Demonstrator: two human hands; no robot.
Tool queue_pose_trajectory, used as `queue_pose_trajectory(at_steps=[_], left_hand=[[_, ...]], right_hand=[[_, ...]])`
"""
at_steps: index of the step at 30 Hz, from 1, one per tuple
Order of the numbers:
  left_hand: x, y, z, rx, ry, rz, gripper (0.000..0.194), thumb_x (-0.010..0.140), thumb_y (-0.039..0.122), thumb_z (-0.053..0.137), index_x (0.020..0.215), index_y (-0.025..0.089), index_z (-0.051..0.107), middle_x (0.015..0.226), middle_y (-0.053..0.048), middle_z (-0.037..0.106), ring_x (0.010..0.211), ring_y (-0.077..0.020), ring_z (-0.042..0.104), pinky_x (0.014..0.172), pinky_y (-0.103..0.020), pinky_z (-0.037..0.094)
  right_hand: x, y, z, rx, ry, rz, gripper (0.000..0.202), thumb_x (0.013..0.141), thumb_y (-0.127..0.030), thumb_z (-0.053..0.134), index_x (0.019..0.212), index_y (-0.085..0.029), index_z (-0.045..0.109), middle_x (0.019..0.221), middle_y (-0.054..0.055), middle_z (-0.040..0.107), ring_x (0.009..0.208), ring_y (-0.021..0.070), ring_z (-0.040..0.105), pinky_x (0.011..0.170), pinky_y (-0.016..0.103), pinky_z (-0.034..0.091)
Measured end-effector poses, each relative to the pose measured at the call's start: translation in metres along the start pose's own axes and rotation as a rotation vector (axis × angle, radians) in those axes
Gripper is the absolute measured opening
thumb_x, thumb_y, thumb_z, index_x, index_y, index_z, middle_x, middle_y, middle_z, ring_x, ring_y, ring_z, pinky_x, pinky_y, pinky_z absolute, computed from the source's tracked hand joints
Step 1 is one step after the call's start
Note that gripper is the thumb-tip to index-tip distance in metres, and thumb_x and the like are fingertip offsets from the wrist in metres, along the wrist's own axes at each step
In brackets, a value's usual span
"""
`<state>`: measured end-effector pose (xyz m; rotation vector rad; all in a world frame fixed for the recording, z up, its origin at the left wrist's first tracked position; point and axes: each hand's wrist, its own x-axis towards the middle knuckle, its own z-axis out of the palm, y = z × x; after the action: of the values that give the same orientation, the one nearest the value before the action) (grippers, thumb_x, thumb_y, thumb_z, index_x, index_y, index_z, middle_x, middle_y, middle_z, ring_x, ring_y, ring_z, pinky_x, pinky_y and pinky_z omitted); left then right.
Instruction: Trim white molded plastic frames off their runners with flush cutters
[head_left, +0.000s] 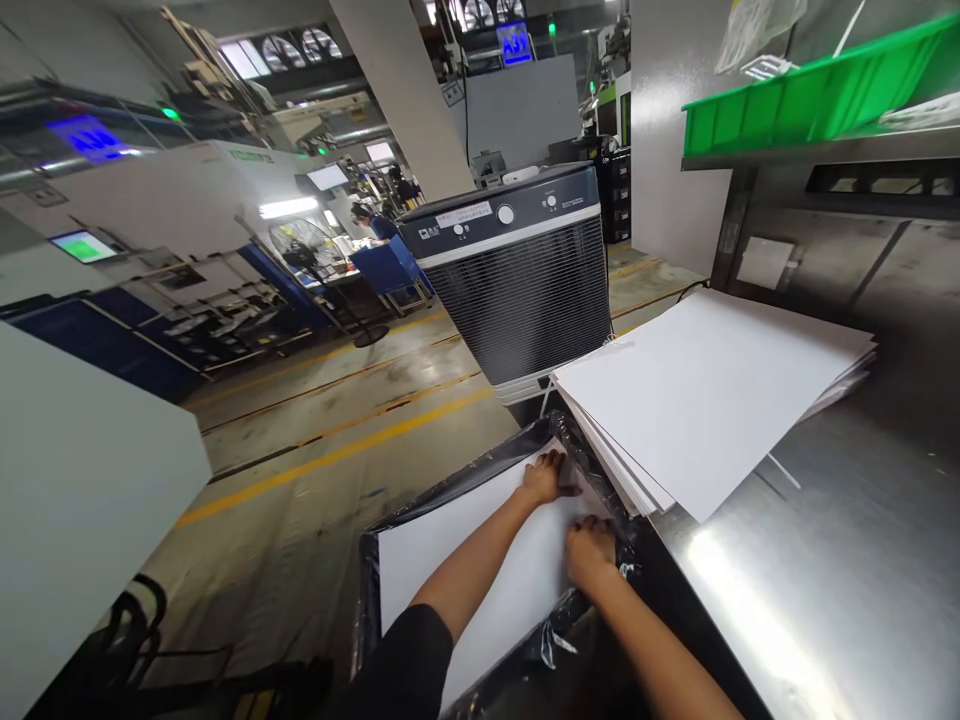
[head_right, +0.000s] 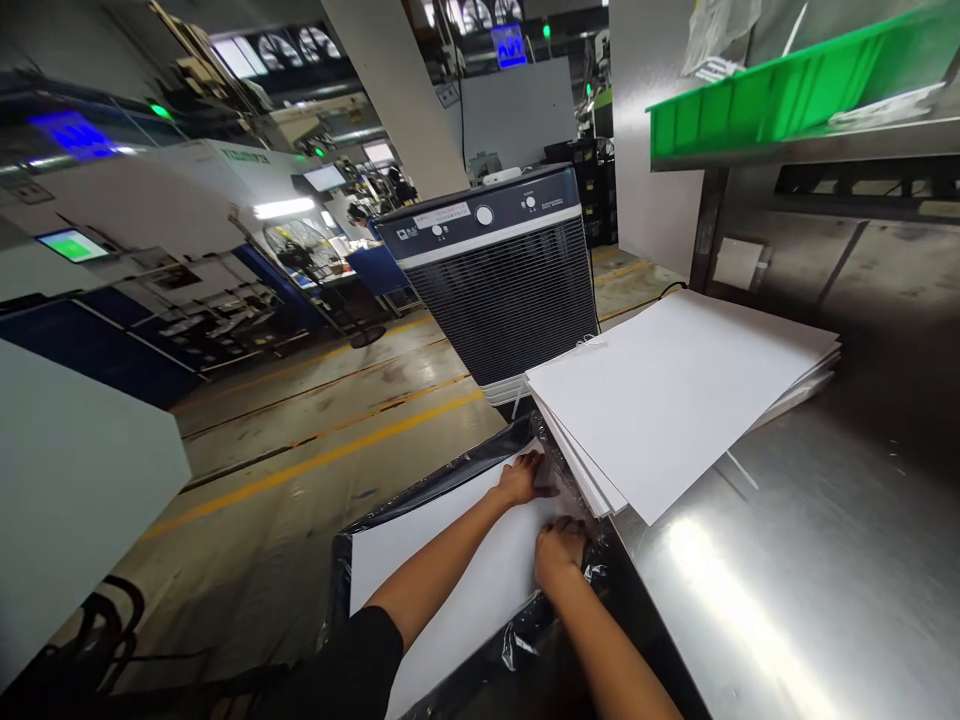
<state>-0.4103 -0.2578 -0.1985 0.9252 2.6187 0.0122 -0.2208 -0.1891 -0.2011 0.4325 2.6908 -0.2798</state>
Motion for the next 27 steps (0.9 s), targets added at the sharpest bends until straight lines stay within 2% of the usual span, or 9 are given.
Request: queue_pose_trajectory(at_steps=[7,13,20,27], left_hand=[[0.014,-0.007,-0.006,-0.007,0.087,-0.035,0.062,0.110,0.047,0.076,0.164,0.022,0.059,0.172,-0.017,0.051,0.154,-0.0400,0.055,0.125,-0.067,0.052],[0.030,-0.013,-0.019,0.020,0.088,-0.073,0.060,0.110,0.048,0.076,0.161,0.021,0.061,0.165,-0.017,0.058,0.148,-0.0379,0.061,0.122,-0.065,0.055],[0.033,-0.004,-0.024,0.103,0.150,-0.139,0.060,0.110,0.048,0.076,0.161,0.021,0.061,0.167,-0.017,0.056,0.152,-0.0394,0.057,0.126,-0.068,0.050],[0.031,0.008,-0.028,0.135,0.166,-0.204,0.062,0.109,0.049,0.076,0.164,0.024,0.059,0.175,-0.016,0.048,0.158,-0.0415,0.050,0.128,-0.070,0.047]], right_hand=[[-0.002,0.000,0.009,-0.027,0.076,0.029,0.048,0.117,-0.043,0.079,0.153,-0.014,0.066,0.153,0.019,0.061,0.136,0.0369,0.065,0.111,0.054,0.062],[-0.003,0.000,0.005,-0.049,0.068,0.033,0.044,0.116,-0.039,0.080,0.151,-0.014,0.068,0.147,0.017,0.064,0.128,0.0341,0.069,0.106,0.050,0.065],[-0.006,0.000,0.002,-0.042,0.084,0.032,0.042,0.117,-0.038,0.080,0.149,-0.014,0.068,0.143,0.016,0.066,0.127,0.0338,0.069,0.105,0.050,0.066],[-0.005,0.001,0.003,-0.011,0.087,0.035,0.040,0.117,-0.041,0.079,0.145,-0.014,0.070,0.140,0.015,0.067,0.124,0.0328,0.070,0.104,0.049,0.065]])
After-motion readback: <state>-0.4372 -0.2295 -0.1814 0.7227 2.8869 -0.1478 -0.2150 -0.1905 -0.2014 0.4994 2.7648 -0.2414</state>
